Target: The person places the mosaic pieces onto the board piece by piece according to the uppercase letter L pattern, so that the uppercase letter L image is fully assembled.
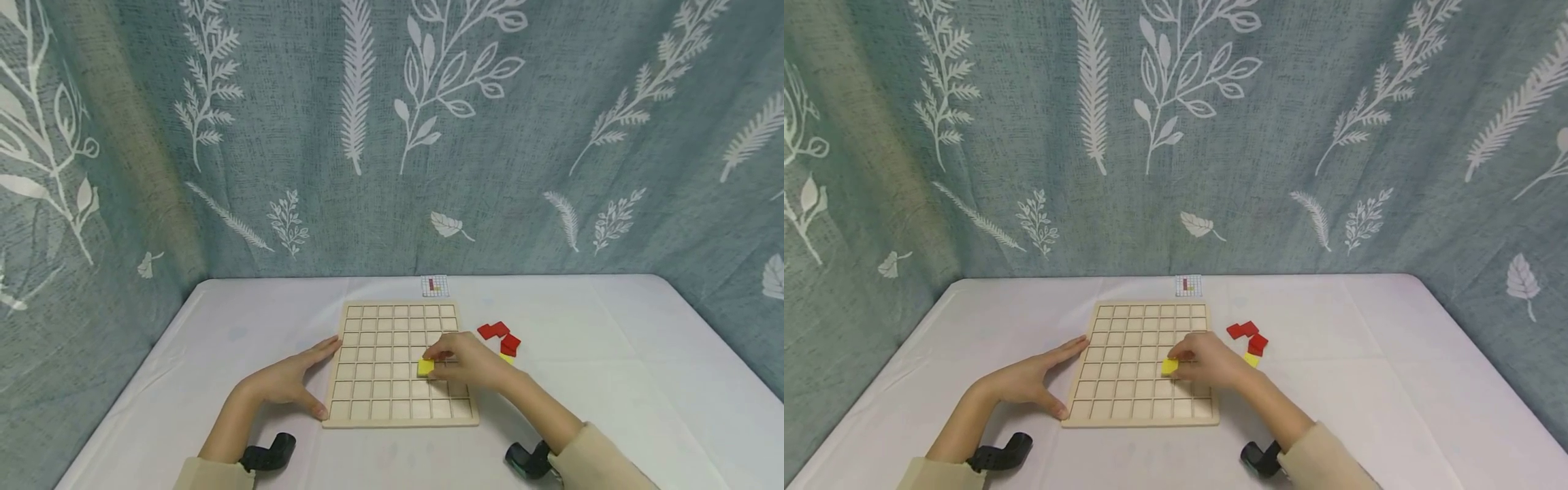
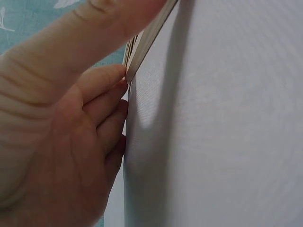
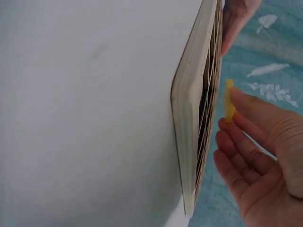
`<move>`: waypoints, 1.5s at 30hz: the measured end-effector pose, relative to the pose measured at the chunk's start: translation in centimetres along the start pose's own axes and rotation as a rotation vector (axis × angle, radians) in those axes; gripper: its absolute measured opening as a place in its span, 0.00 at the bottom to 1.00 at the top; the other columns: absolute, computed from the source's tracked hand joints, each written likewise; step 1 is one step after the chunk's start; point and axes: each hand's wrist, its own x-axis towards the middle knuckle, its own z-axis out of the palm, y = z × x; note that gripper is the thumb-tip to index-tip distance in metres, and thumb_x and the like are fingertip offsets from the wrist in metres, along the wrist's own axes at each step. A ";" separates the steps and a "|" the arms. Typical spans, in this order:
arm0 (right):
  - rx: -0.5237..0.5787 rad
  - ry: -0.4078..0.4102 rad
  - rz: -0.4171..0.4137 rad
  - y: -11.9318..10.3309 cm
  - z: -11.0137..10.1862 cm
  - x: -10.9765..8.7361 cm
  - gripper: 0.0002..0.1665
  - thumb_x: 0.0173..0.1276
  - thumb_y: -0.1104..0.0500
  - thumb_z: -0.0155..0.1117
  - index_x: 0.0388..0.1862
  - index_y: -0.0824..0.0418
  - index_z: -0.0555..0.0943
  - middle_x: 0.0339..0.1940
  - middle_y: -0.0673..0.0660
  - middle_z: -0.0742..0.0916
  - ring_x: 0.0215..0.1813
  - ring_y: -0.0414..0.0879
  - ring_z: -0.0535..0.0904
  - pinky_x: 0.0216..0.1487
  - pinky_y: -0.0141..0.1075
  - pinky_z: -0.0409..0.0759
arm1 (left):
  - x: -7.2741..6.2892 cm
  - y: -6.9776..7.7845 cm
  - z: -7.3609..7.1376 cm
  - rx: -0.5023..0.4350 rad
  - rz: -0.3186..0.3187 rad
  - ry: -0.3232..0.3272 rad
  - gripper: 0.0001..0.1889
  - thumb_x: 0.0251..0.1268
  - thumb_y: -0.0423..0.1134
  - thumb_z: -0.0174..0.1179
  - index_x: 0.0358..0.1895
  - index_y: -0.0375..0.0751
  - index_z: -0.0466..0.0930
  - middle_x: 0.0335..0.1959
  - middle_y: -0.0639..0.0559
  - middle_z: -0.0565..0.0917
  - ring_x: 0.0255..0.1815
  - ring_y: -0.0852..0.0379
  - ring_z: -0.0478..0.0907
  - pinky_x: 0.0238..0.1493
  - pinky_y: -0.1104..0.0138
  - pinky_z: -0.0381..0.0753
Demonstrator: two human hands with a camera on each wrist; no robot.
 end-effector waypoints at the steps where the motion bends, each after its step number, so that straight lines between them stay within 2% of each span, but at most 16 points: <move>1: -0.009 -0.008 0.002 -0.1 0.1 0.1 0.14 0.57 0.59 0.68 0.42 0.62 0.84 0.36 0.48 0.84 0.40 0.41 0.79 0.44 0.31 0.79 | 0.0 0.0 0.0 -0.004 -0.003 0.001 0.62 0.29 0.46 0.76 0.72 0.38 0.47 0.74 0.38 0.44 0.72 0.33 0.39 0.66 0.39 0.43; 7: -0.056 -0.035 -0.032 -0.3 0.2 0.5 0.13 0.55 0.60 0.69 0.40 0.62 0.84 0.34 0.48 0.85 0.37 0.40 0.77 0.39 0.29 0.77 | 0.0 -0.1 0.1 -0.018 -0.011 -0.006 0.61 0.30 0.46 0.76 0.73 0.39 0.46 0.74 0.38 0.43 0.72 0.34 0.38 0.66 0.39 0.42; 14: -0.097 -0.027 -0.059 -0.4 0.5 0.7 0.13 0.55 0.60 0.69 0.40 0.63 0.84 0.34 0.49 0.85 0.35 0.39 0.76 0.37 0.28 0.76 | 0.0 -0.1 0.1 -0.027 0.002 -0.014 0.61 0.31 0.45 0.76 0.73 0.38 0.46 0.74 0.38 0.43 0.72 0.34 0.37 0.66 0.39 0.41; 22: -0.154 -0.034 0.005 -0.8 1.0 1.2 0.13 0.54 0.58 0.71 0.39 0.61 0.84 0.32 0.48 0.82 0.36 0.39 0.75 0.39 0.29 0.76 | 0.1 -0.1 0.1 -0.033 -0.022 -0.013 0.61 0.30 0.45 0.76 0.73 0.40 0.46 0.74 0.39 0.43 0.72 0.34 0.37 0.66 0.39 0.41; 29: -0.138 -0.044 0.029 -1.2 0.9 1.3 0.13 0.55 0.58 0.70 0.39 0.61 0.85 0.33 0.48 0.82 0.38 0.40 0.75 0.40 0.30 0.75 | 0.1 -0.2 0.1 -0.023 -0.010 -0.013 0.61 0.31 0.46 0.76 0.73 0.39 0.46 0.74 0.38 0.43 0.72 0.34 0.37 0.66 0.38 0.41; 39: -0.088 -0.031 -0.001 -1.2 1.0 1.4 0.14 0.55 0.57 0.70 0.39 0.62 0.86 0.31 0.49 0.83 0.34 0.41 0.73 0.34 0.27 0.72 | 0.2 -0.3 0.1 -0.027 -0.002 -0.016 0.61 0.32 0.46 0.76 0.73 0.38 0.46 0.74 0.38 0.43 0.72 0.34 0.37 0.66 0.38 0.41; 45: -0.054 -0.016 0.044 -1.4 0.5 1.4 0.17 0.58 0.55 0.67 0.43 0.64 0.84 0.32 0.50 0.84 0.34 0.40 0.76 0.34 0.28 0.75 | 0.3 -0.4 0.2 -0.025 -0.008 -0.007 0.61 0.31 0.46 0.76 0.73 0.38 0.47 0.74 0.39 0.44 0.72 0.34 0.37 0.66 0.38 0.41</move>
